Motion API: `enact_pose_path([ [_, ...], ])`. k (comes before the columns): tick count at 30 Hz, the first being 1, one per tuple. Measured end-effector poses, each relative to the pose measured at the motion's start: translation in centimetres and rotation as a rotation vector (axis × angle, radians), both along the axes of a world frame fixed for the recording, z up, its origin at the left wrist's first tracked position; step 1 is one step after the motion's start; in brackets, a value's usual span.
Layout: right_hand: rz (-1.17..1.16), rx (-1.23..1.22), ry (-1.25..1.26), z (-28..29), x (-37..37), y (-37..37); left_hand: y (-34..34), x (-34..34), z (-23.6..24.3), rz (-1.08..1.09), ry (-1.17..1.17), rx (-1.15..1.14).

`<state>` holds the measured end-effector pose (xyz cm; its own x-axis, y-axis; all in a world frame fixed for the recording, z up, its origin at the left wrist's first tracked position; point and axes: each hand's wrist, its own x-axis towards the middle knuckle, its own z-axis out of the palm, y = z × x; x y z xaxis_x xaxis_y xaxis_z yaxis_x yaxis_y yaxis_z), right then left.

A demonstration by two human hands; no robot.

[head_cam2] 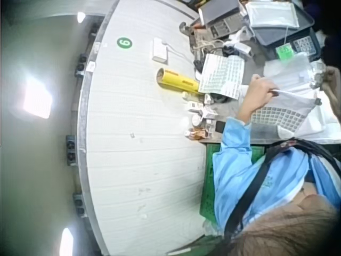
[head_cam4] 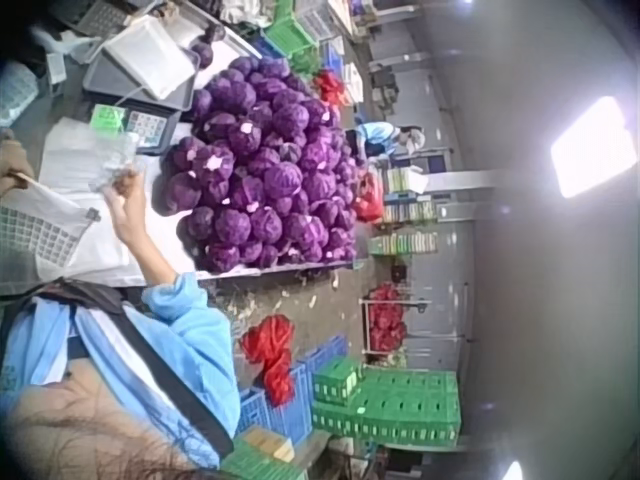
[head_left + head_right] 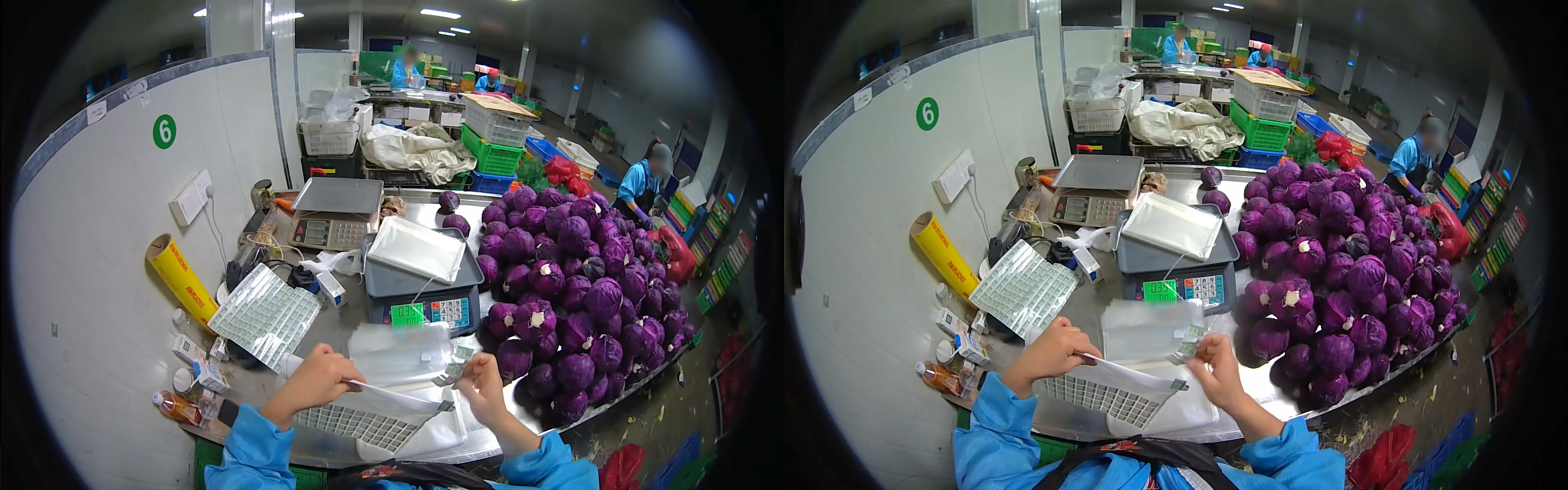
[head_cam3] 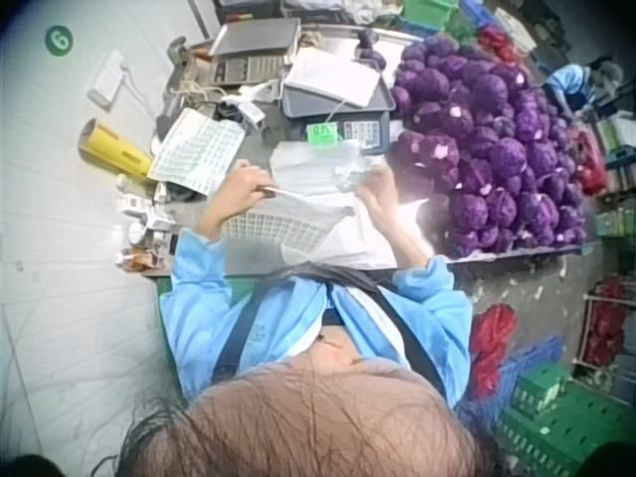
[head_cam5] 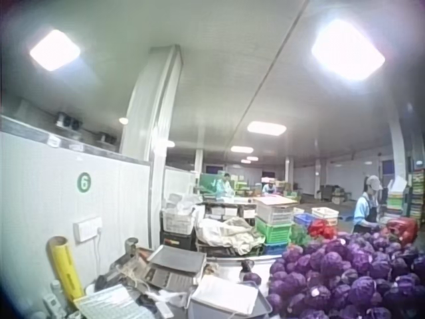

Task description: The person repeatedly peels individual labels from a sheet and applies them to clear plastic bags on a table. The person handles label sheets and plastic bags one at a time, placing each label onto a bag without visible weighing or packing of cabbages.

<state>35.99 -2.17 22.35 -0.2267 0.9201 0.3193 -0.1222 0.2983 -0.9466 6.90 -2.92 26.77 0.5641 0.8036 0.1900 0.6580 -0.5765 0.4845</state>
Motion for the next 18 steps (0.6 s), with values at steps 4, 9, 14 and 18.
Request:
enact_pose_path([
  [4, 0.075, 0.003, -0.123, -0.4, -0.2, -2.2, 0.2, 0.0, -0.3, 0.009, -0.003, -0.004],
  [9, 0.015, 0.007, 0.041, -0.9, -0.1, -2.0, 0.5, -2.7, -0.8, 0.289, 0.159, 0.414],
  [14, 0.098, -0.351, -0.052, -8.2, 2.6, 0.5, -3.3, -5.4, 2.8, 0.599, 0.255, 1.054],
  [18, -0.068, -0.547, -0.740, -14.5, 4.6, 0.6, -4.7, -6.1, -4.3, 0.546, 0.356, 0.703],
])
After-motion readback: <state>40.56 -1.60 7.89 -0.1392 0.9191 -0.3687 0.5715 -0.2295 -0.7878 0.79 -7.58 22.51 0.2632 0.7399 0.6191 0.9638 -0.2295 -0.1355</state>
